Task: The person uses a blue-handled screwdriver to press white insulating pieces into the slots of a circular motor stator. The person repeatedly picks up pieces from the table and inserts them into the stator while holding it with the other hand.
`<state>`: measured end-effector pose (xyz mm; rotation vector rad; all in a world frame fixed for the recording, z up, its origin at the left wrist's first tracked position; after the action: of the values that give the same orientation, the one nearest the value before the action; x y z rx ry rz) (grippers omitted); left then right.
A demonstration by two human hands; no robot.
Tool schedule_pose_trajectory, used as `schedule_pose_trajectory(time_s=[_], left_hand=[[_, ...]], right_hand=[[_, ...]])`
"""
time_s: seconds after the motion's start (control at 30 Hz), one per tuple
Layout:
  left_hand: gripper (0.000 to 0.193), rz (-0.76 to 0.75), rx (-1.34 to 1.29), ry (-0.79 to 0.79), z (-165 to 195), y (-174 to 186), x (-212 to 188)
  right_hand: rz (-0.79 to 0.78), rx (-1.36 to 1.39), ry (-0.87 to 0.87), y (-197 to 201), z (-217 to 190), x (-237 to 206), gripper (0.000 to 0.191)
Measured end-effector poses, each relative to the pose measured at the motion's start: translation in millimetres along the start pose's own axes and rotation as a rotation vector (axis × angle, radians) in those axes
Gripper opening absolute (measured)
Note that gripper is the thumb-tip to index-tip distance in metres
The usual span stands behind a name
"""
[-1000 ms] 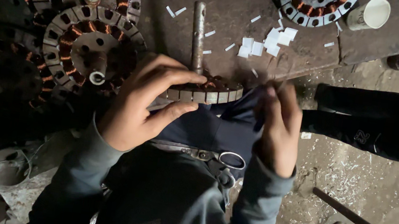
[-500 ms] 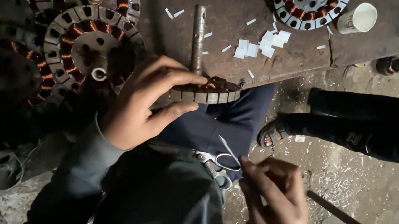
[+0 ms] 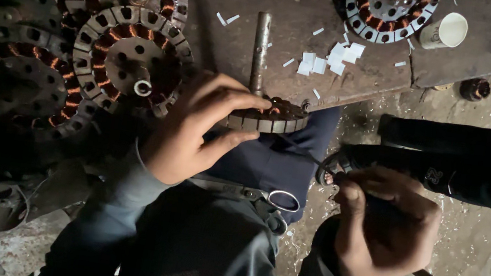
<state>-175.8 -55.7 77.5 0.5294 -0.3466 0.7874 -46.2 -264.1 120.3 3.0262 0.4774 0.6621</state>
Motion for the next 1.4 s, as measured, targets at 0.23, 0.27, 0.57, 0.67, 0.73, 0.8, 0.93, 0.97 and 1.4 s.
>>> schedule_pose_trajectory(time_s=[0.23, 0.27, 0.57, 0.67, 0.73, 0.8, 0.93, 0.97, 1.4], left_hand=[[0.04, 0.008, 0.021, -0.044, -3, -3, 0], [0.041, -0.003, 0.035, -0.038, -4, -5, 0], [0.046, -0.021, 0.078, -0.026, 3, -9, 0], [0.045, -0.032, 0.07, -0.027, 4, -10, 4], [0.042, -0.018, 0.038, -0.038, 4, -10, 8], [0.039, -0.011, 0.038, -0.05, 4, -11, 9], [0.036, -0.025, 0.056, -0.053, 2, -16, 10], [0.036, -0.025, 0.057, -0.054, 2, -16, 11], [0.032, -0.053, 0.087, -0.07, 4, -27, 10]], right_hand=[[-0.132, -0.065, 0.16, -23, -19, 18, 0.028], [-0.149, -0.041, 0.189, -26, -20, 21, 0.029], [-0.165, -0.167, 0.495, -29, -4, 7, 0.075], [-0.157, -0.21, 0.585, -25, 5, -3, 0.097], [-0.075, -0.184, 0.547, -17, 16, -10, 0.092], [0.001, -0.108, 0.424, -6, 29, -17, 0.081], [0.089, 0.062, 0.144, 4, 50, -28, 0.039], [0.091, 0.078, 0.124, 4, 51, -28, 0.032], [-0.294, -0.32, 0.524, -42, -34, -13, 0.03]])
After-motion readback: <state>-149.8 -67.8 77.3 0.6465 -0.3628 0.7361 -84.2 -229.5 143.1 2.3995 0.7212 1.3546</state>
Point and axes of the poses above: each hand's wrist, its own x-axis towards the middle knuckle, its own y-axis out of the back of the hand, z = x × y, the point moved 8 cm from there along x, towards the middle knuckle, and after that the axes turned 10 degrees about z, right-handed, at the moved point
